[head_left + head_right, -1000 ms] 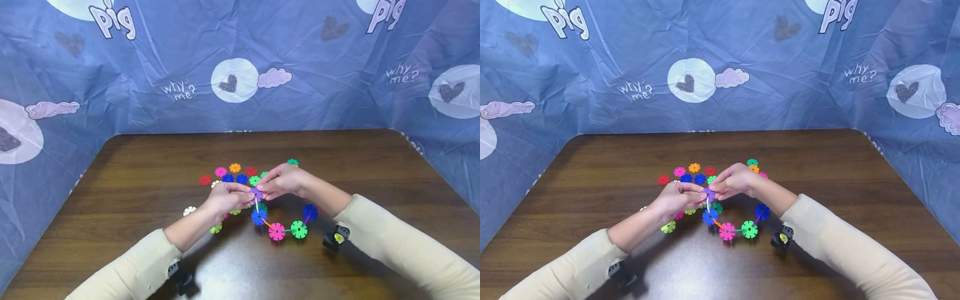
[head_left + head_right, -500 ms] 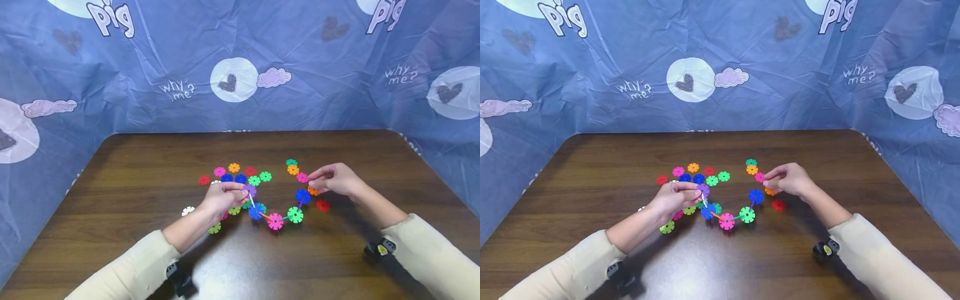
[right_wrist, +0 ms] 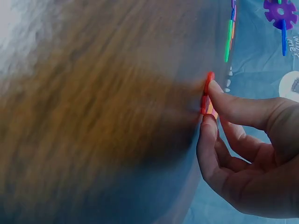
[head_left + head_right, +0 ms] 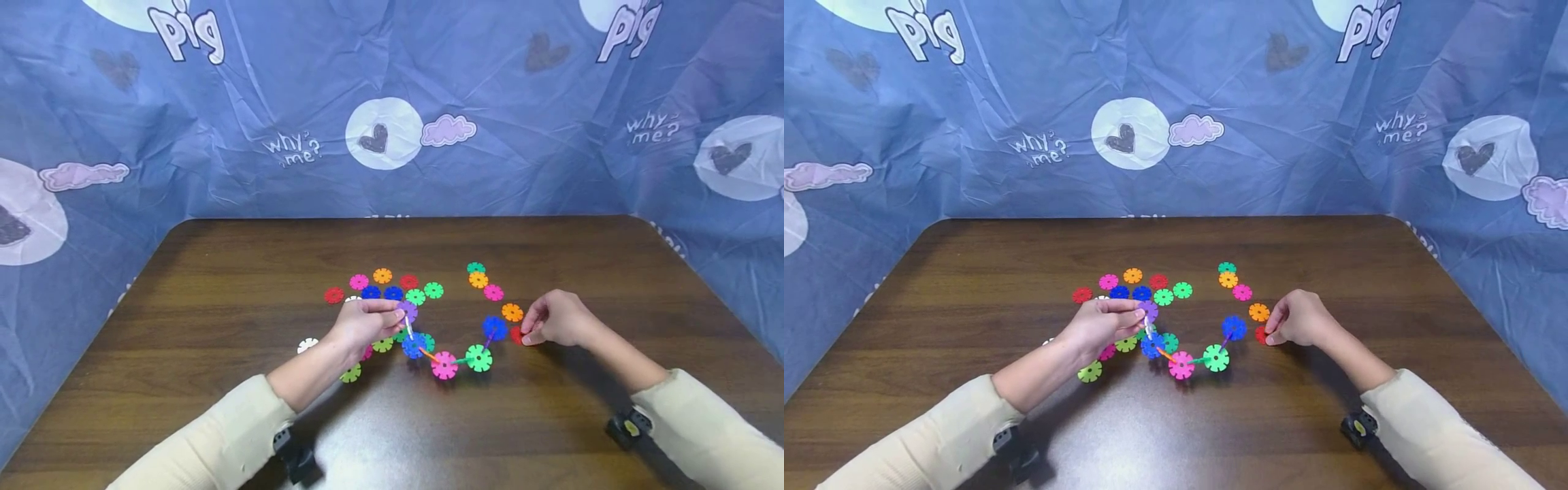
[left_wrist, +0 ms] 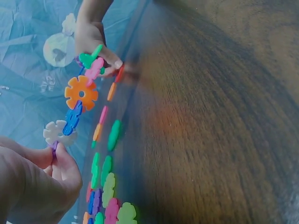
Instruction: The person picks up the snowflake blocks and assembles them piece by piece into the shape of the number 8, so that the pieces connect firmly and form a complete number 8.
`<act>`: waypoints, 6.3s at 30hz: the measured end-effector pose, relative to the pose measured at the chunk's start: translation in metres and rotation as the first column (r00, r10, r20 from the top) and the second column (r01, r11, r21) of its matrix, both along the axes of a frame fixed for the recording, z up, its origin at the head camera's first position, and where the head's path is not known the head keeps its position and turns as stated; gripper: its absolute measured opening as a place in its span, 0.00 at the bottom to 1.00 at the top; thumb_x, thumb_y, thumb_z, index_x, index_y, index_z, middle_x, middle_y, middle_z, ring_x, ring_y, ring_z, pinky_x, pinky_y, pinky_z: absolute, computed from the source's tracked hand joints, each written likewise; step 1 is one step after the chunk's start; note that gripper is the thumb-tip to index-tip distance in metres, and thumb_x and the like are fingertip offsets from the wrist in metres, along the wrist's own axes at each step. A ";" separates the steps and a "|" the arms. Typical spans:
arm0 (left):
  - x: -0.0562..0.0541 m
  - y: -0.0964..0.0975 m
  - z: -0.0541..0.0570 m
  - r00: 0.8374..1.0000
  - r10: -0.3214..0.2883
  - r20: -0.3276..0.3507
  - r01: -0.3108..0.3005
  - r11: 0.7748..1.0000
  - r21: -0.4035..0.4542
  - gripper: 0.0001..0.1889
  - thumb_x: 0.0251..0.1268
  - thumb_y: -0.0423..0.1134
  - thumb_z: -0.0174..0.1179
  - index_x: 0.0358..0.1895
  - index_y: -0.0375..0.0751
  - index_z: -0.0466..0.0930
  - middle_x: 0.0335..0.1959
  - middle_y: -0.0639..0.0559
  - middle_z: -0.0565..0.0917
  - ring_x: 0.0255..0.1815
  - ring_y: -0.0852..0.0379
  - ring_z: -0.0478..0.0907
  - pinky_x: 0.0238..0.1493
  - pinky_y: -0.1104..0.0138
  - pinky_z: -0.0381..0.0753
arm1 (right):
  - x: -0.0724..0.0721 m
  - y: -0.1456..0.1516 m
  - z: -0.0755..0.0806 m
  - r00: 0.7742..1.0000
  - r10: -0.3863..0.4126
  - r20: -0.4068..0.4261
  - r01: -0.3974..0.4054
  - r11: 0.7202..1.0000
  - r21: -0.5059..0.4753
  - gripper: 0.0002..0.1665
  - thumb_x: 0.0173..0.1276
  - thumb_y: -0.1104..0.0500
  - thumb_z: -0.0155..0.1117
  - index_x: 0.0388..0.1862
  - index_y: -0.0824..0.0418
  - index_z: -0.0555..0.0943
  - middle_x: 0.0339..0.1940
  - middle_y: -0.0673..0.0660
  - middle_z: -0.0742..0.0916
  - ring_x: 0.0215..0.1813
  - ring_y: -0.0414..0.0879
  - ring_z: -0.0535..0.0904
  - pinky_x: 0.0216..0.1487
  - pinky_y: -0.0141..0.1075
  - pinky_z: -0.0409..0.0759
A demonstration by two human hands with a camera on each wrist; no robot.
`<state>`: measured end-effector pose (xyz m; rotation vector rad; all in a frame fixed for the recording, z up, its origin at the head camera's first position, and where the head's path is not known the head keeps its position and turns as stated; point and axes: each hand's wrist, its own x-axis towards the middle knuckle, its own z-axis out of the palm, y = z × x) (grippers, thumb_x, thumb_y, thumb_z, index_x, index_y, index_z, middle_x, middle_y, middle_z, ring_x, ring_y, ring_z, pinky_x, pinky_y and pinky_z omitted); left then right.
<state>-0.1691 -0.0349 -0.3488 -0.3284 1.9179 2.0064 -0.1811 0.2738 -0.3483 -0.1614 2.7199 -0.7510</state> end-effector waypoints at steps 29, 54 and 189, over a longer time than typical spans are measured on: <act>0.001 -0.001 0.000 1.000 -0.005 0.025 0.005 0.999 -0.035 0.15 0.64 0.27 0.59 0.53 0.25 0.78 0.40 0.43 0.85 0.29 0.65 0.79 0.48 0.69 0.85 | -0.001 -0.005 0.000 1.000 0.022 -0.001 -0.022 1.000 0.000 0.18 0.44 0.57 0.82 0.29 0.62 0.82 0.21 0.50 0.82 0.27 0.42 0.74 0.32 0.33 0.71; 0.002 -0.001 0.002 1.000 -0.021 0.001 0.021 0.998 -0.065 0.12 0.63 0.29 0.61 0.48 0.27 0.82 0.37 0.45 0.87 0.30 0.63 0.80 0.49 0.66 0.85 | -0.015 -0.086 0.027 0.981 0.109 -0.158 -0.164 0.903 -0.397 0.09 0.51 0.67 0.75 0.32 0.70 0.86 0.27 0.64 0.89 0.25 0.47 0.87 0.32 0.46 0.87; 0.006 -0.013 0.012 0.989 -0.146 -0.034 0.145 0.989 -0.036 0.13 0.61 0.33 0.64 0.48 0.29 0.83 0.40 0.40 0.89 0.34 0.56 0.88 0.48 0.61 0.85 | -0.027 -0.118 0.041 0.900 -0.042 0.435 0.347 0.672 -0.655 0.26 0.68 0.67 0.59 0.62 0.76 0.70 0.27 0.45 0.86 0.30 0.36 0.85 0.54 0.39 0.83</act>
